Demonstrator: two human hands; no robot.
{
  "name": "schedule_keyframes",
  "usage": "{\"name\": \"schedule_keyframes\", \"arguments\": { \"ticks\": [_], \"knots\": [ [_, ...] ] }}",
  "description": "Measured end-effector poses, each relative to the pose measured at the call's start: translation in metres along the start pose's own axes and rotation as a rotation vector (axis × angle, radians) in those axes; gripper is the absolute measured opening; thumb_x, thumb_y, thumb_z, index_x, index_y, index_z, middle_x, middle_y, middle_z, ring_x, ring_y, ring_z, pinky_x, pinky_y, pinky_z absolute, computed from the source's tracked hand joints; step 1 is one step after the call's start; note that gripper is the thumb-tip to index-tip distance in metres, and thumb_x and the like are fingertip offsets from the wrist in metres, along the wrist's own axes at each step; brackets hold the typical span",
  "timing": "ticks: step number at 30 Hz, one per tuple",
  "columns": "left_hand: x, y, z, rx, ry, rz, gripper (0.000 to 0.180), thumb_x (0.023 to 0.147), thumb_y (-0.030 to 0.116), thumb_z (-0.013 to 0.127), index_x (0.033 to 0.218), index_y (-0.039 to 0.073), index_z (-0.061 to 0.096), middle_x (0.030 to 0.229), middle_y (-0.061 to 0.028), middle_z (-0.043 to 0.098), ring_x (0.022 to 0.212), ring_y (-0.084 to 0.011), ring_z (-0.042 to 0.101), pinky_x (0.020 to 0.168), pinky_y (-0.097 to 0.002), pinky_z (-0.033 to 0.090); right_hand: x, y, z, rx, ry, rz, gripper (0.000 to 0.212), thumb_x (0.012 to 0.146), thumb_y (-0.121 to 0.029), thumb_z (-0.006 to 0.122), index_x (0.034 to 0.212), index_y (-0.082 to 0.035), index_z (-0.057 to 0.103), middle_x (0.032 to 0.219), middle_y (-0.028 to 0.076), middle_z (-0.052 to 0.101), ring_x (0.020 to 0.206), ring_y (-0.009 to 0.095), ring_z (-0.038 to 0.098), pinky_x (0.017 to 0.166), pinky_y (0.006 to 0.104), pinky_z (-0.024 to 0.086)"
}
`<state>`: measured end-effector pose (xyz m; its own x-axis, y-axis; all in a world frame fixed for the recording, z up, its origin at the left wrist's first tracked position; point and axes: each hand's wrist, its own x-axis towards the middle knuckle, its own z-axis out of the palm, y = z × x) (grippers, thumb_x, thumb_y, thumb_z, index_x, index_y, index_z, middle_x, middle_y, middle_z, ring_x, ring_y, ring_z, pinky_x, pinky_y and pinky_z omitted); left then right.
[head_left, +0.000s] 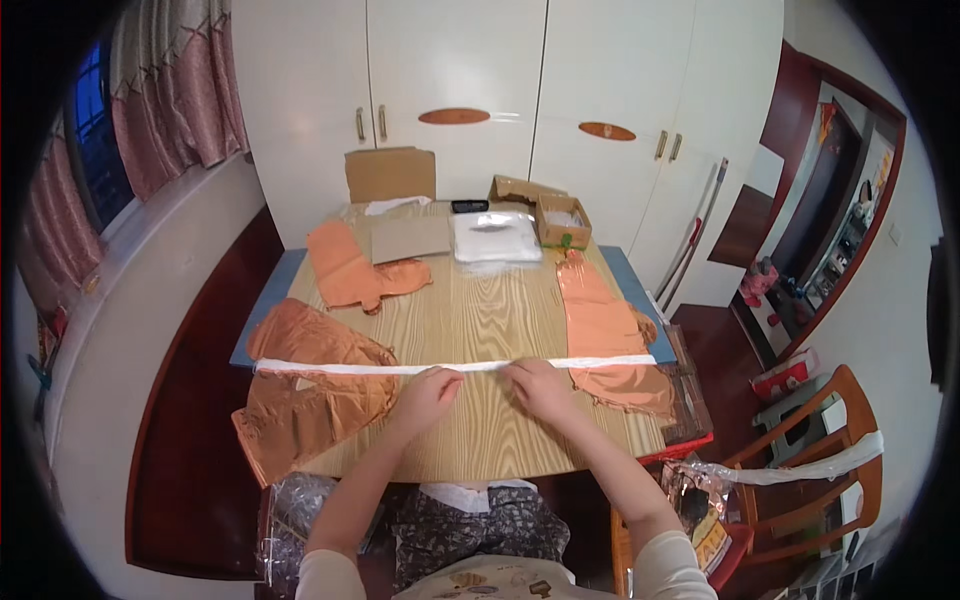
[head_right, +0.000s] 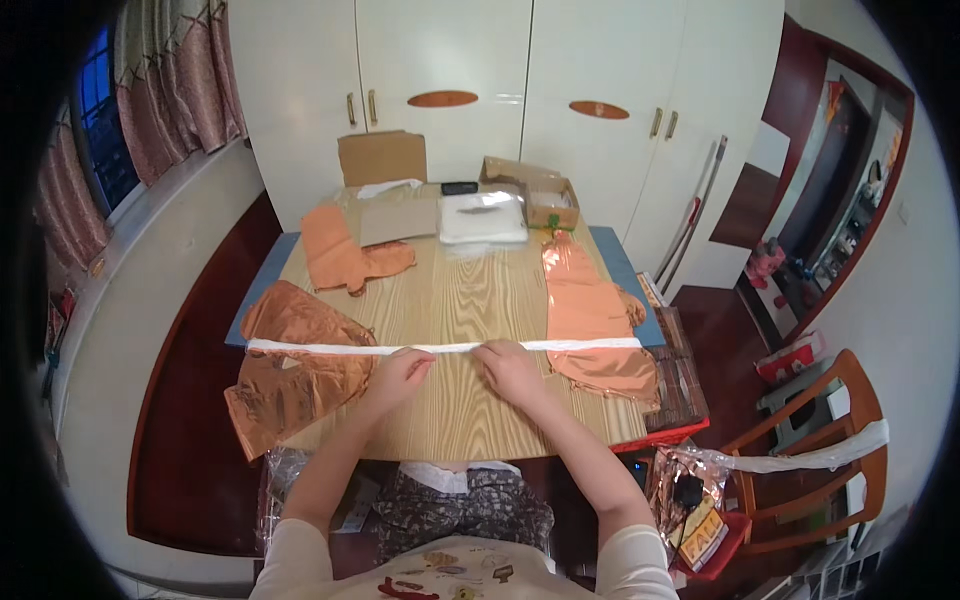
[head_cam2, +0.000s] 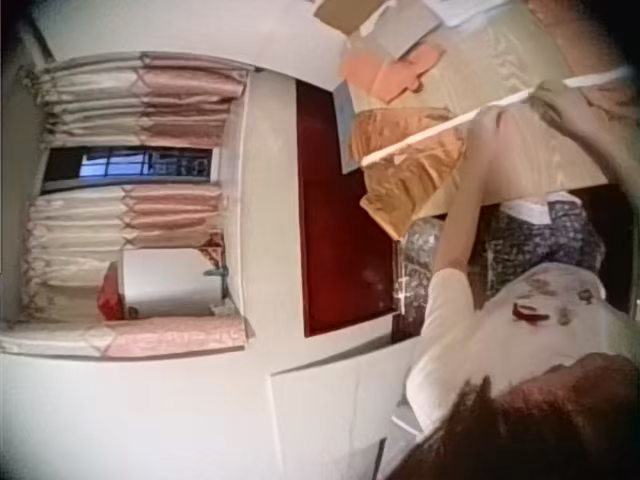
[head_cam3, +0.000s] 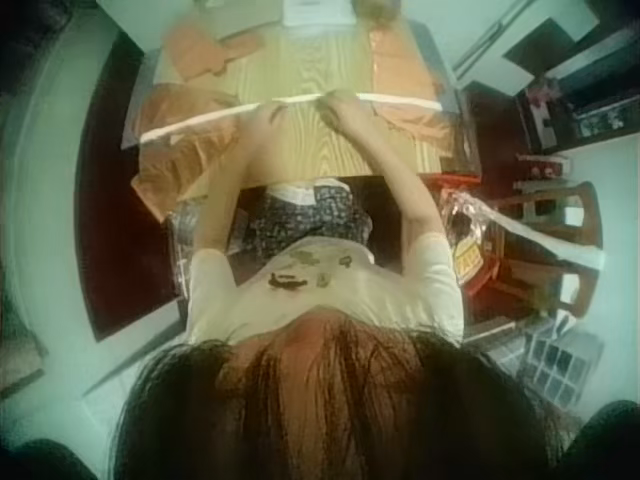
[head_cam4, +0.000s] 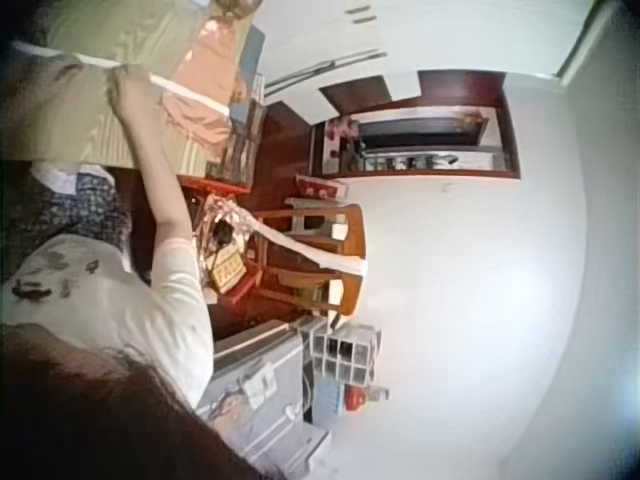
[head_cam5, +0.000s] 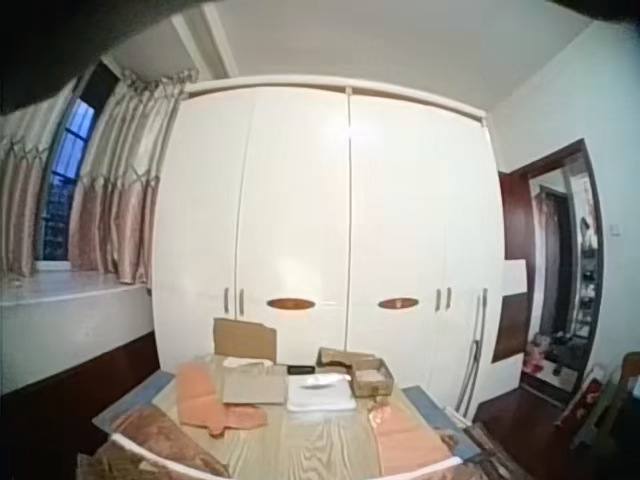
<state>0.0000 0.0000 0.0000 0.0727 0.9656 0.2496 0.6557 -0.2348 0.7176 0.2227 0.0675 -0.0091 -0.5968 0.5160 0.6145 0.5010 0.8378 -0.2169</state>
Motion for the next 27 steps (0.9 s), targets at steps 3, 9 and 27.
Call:
{"name": "schedule_keyframes", "arguments": {
  "ticks": [3, 9, 27],
  "knots": [
    [0.018, -0.018, 0.012, 0.166, 0.069, 0.175, 0.014, 0.078, 0.012, 0.056, 0.088, 0.003, 0.060, 0.088, -0.0122, 0.056, 0.085, -0.0292, 0.055, 0.073, -0.0374, 0.045, 0.014, 0.019, 0.033, -0.089, -0.164, -0.012, 0.017, 0.071, -0.011, 0.058, 0.088, -0.009, 0.062, 0.086, 0.008, 0.060, 0.083, 0.026, 0.058, 0.072, 0.0362, 0.047],
    [0.024, -0.037, 0.023, 0.172, 0.189, 0.244, 0.015, 0.075, 0.009, 0.058, 0.089, 0.003, 0.060, 0.085, -0.0114, 0.053, 0.085, -0.0297, 0.054, 0.074, -0.0376, 0.044, 0.030, 0.029, 0.035, -0.058, -0.233, 0.101, 0.011, 0.073, -0.013, 0.059, 0.082, -0.007, 0.062, 0.083, 0.008, 0.061, 0.079, 0.027, 0.057, 0.069, 0.0372, 0.047],
    [0.049, -0.035, -0.067, 0.791, 0.247, 0.064, 0.015, 0.076, 0.012, 0.050, 0.074, 0.003, 0.061, 0.083, -0.0140, 0.060, 0.080, -0.0307, 0.056, 0.073, -0.0394, 0.045, 0.022, 0.026, -0.059, -0.195, 0.040, 0.272, 0.009, 0.075, -0.009, 0.050, 0.082, -0.008, 0.056, 0.072, 0.013, 0.059, 0.070, 0.030, 0.058, 0.065, 0.0415, 0.042]
  ]
}}
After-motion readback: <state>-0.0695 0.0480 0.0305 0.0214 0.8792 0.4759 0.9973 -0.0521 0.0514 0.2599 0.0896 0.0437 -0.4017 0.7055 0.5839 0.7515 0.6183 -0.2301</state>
